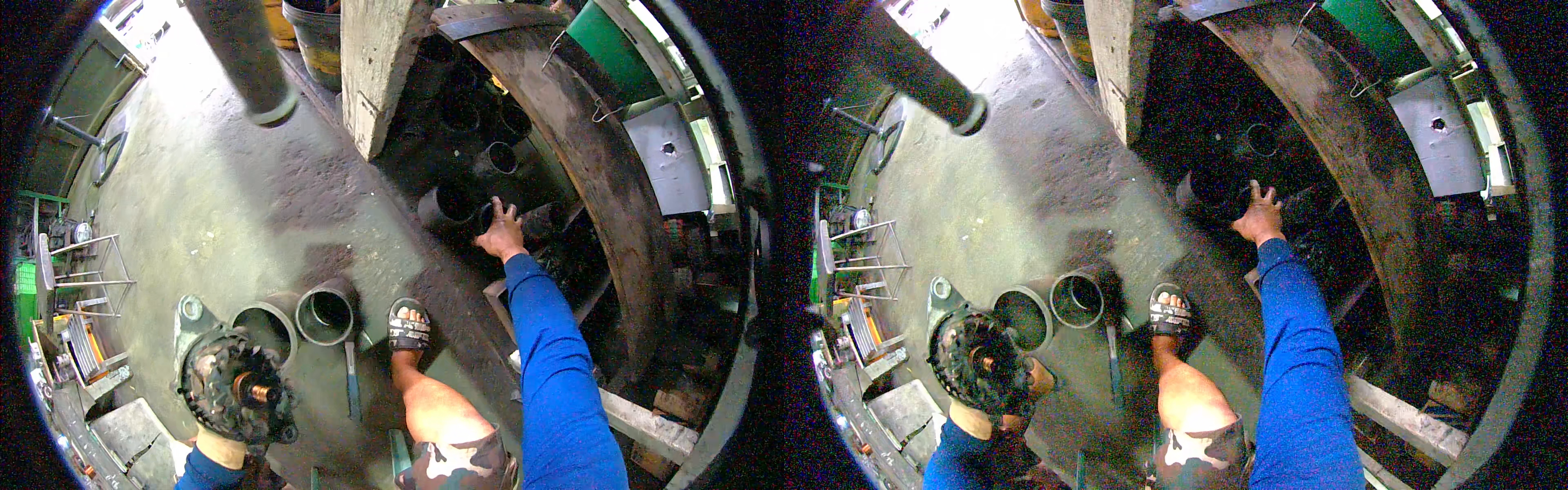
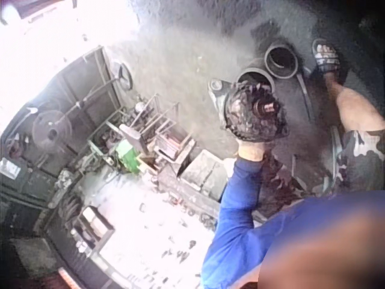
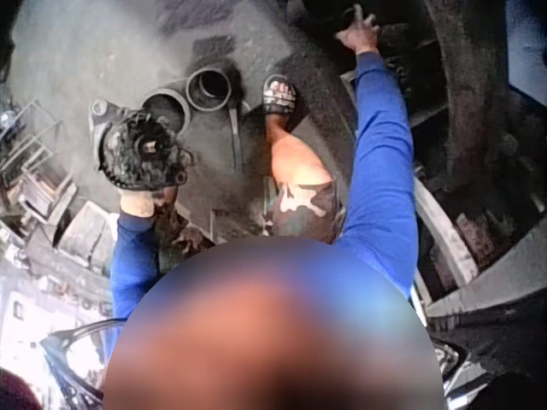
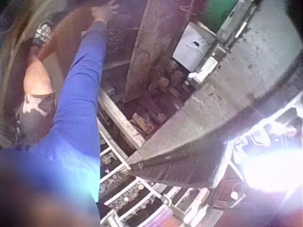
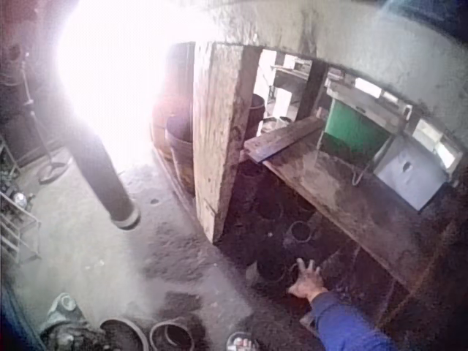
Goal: The person repeatedly fits cylindrical metal sleeves onto a central mechanical component, using a hammer to tap them into place. They swap between different sleeves, reposition the assembly, and continue hammering to secure the parts.
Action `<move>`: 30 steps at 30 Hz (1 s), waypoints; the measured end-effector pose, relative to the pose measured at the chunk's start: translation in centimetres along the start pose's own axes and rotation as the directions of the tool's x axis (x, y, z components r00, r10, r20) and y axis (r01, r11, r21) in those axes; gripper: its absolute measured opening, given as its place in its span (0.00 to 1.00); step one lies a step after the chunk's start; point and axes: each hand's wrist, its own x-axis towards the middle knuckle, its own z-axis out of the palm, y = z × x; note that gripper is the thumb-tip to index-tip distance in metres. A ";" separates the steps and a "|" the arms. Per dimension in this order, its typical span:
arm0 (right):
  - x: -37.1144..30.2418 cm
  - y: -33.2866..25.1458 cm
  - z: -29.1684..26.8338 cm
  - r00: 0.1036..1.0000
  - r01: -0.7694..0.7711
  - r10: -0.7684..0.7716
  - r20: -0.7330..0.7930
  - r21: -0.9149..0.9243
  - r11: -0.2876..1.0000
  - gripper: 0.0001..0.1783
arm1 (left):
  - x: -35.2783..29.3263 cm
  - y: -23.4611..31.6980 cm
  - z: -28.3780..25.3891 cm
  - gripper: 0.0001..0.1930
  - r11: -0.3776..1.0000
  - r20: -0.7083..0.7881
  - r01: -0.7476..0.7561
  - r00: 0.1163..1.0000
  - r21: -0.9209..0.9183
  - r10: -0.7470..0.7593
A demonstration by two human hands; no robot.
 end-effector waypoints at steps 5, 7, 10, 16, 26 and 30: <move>-9.1 1.6 -3.2 0.983 0.034 0.032 -0.181 0.352 0.936 0.68 | 1.1 1.7 -0.8 0.30 0.639 0.266 0.327 0.944 -0.696 -0.194; -14.4 3.2 -5.5 0.992 0.122 -0.085 -0.093 0.881 0.456 0.61 | -0.6 2.9 -0.2 0.30 0.550 0.234 0.231 0.970 -0.803 -0.065; -23.4 4.3 -6.6 0.977 -0.192 -0.158 0.142 0.911 -0.365 0.37 | -1.1 5.5 -0.3 0.30 0.291 0.205 0.227 0.973 -0.929 -0.106; -32.1 -0.5 -7.4 0.979 -0.185 -0.193 0.070 0.709 -0.680 0.41 | 0.4 6.0 -0.3 0.30 0.210 0.328 0.293 0.931 -0.933 0.158; -37.7 -10.6 -17.2 0.983 0.011 -0.157 -0.093 0.888 -0.459 0.49 | 2.2 3.8 -1.6 0.38 0.216 0.418 0.374 0.882 -0.902 0.218; -42.0 -17.0 -23.6 0.858 0.366 -0.362 -0.365 0.928 -0.069 0.69 | 3.3 4.1 -1.1 0.39 0.185 0.397 0.387 0.917 -0.903 0.023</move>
